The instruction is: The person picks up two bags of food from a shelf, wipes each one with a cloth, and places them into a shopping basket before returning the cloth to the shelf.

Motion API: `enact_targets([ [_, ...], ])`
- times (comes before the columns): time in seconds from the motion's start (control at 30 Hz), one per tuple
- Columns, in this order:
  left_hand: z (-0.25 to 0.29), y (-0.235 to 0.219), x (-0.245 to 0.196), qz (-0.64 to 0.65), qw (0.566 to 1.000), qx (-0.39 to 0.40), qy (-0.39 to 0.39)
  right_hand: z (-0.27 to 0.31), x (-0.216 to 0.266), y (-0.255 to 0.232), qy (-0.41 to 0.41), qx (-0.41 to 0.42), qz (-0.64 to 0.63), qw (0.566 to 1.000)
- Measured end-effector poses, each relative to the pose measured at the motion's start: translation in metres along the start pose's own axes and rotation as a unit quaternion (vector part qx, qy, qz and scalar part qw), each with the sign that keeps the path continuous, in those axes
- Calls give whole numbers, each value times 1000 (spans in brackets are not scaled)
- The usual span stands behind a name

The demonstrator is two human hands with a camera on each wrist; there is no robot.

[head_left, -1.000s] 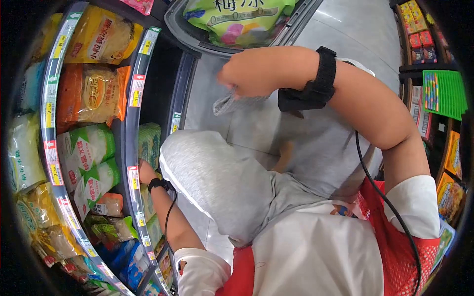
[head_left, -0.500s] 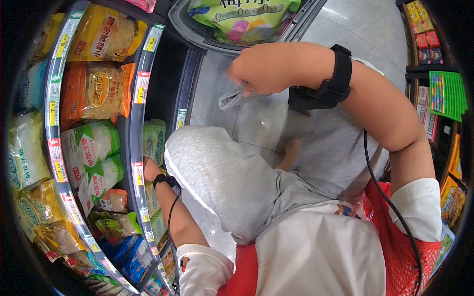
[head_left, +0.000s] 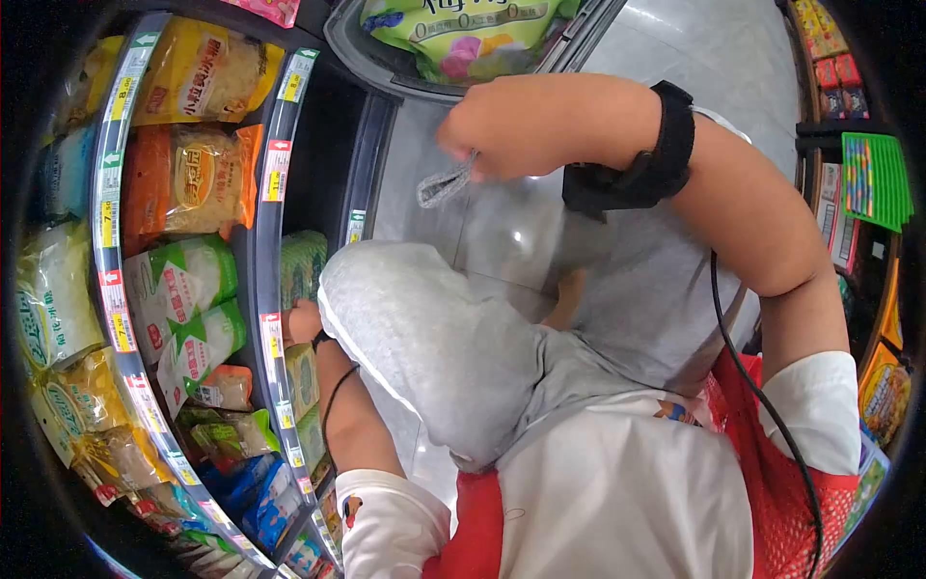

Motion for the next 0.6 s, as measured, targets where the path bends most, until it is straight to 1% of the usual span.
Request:
enact_targets([
  [0.03, 9, -15, -2, -3, 1000, 5, -4, 2, -1, 0, -2, -7, -5, 1000],
  [0.07, 12, -15, -1, 5, 1000, 8, -1, 3, -1, -1, -6, -15, -9, 1000],
  [0.17, 25, -15, -1, 31, 999, 16, 2, 4, 3, -5, 33, 15, 2, 999],
  [0.27, 31, -13, 2, 47, 999, 14, 7, 4, 8, -10, 50, 34, 3, 998],
  [0.37, 39, -11, 5, 70, 997, 17, 10, 0, 0, 2, 18, -6, 11, 1000],
  [0.47, 48, -10, 6, 93, 995, 18, 14, -2, 3, 1, 18, -2, -28, 999],
  [0.57, 60, -12, 8, 125, 992, 16, 18, -1, 3, 1, -12, -24, -45, 999],
  [0.6, 65, -13, 8, 137, 990, 16, 20, -2, 5, -1, -2, -14, -45, 999],
])
Point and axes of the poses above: each hand's wrist, its own z-axis away from the middle knuckle, its own y-axis out of the palm, x = y × z, the point moved 2 cm from there along -z, towards the middle knuckle, and after that the axes turned 1 degree about y, right-handed, at the moved point
